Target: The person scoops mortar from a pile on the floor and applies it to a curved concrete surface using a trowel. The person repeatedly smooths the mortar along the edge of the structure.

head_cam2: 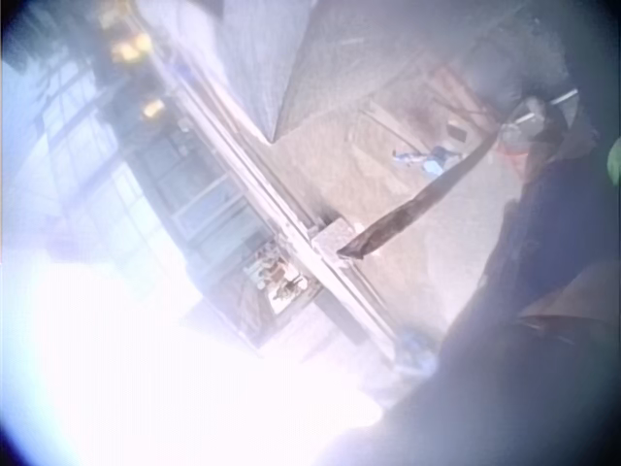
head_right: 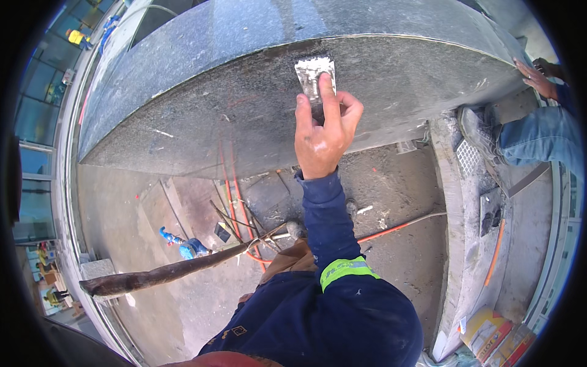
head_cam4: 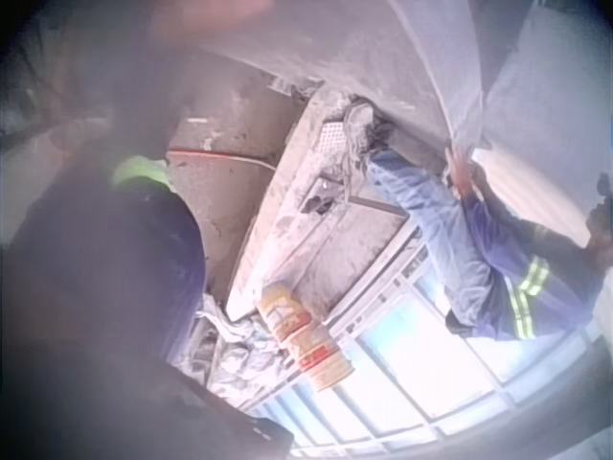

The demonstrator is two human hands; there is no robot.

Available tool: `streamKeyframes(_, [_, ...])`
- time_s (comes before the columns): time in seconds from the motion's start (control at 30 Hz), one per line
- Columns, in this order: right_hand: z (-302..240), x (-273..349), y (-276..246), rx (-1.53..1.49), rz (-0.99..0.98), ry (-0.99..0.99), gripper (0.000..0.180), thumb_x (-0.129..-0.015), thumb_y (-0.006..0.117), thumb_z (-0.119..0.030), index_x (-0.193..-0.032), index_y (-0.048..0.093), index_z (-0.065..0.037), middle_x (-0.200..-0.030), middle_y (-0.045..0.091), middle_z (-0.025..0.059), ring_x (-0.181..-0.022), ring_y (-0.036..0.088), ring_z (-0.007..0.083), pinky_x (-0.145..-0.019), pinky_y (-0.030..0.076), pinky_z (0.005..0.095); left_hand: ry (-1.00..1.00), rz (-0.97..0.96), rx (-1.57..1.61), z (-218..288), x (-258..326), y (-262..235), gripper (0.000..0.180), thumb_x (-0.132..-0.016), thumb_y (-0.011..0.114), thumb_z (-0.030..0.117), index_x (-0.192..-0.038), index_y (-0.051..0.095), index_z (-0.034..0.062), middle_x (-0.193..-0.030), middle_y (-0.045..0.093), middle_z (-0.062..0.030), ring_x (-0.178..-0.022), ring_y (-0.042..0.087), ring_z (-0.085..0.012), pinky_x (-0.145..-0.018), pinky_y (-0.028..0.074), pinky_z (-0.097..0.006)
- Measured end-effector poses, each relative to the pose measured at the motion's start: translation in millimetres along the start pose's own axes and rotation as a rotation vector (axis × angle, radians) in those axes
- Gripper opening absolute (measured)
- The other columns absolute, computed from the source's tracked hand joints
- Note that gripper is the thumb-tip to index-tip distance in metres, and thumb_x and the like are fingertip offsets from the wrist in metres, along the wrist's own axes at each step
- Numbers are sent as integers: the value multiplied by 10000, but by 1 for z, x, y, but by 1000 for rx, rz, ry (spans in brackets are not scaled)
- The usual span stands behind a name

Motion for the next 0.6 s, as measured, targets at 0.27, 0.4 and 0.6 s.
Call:
streamKeyframes(0.27, [-35, -2, 2, 82, -271, -316, 499, -741, 798, -53, -1218, 685, -147, -1020, 544, 137, -883, 571, 273, -735, 512, 361, -60, -43, -14, -6, -13, 7, 253, -852, 595, 361, -899, 615, 113, -934, 666, -160, -938, 635, -367, -766, 498, -514])
streamKeyframes(0.4, [-63, -23, -1, 257, -381, -617, 491, -736, 722, -38, -1199, 685, -198, -1027, 575, 108, -855, 602, 278, -682, 534, 358, -60, 24, 29, 1, -18, 25, 219, -836, 626, 329, -915, 624, 124, -935, 670, -154, -943, 638, -360, -770, 499, -512])
streamKeyframes(0.6, [-70, -42, 3, 415, -450, -887, 464, -757, 592, -69, -1205, 669, -166, -1025, 547, 60, -820, 554, 220, -650, 516, 314, -50, 66, 122, 19, -28, 31, 188, -834, 627, 296, -883, 636, 115, -859, 675, -153, -867, 654, -374, -736, 509, -515])
Point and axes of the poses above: each hand's wrist, its own x-axis away from the middle knuckle, its own y-axis out of the palm, z = x × y, the point moved 3 cm from there along -x, towards the middle knuckle
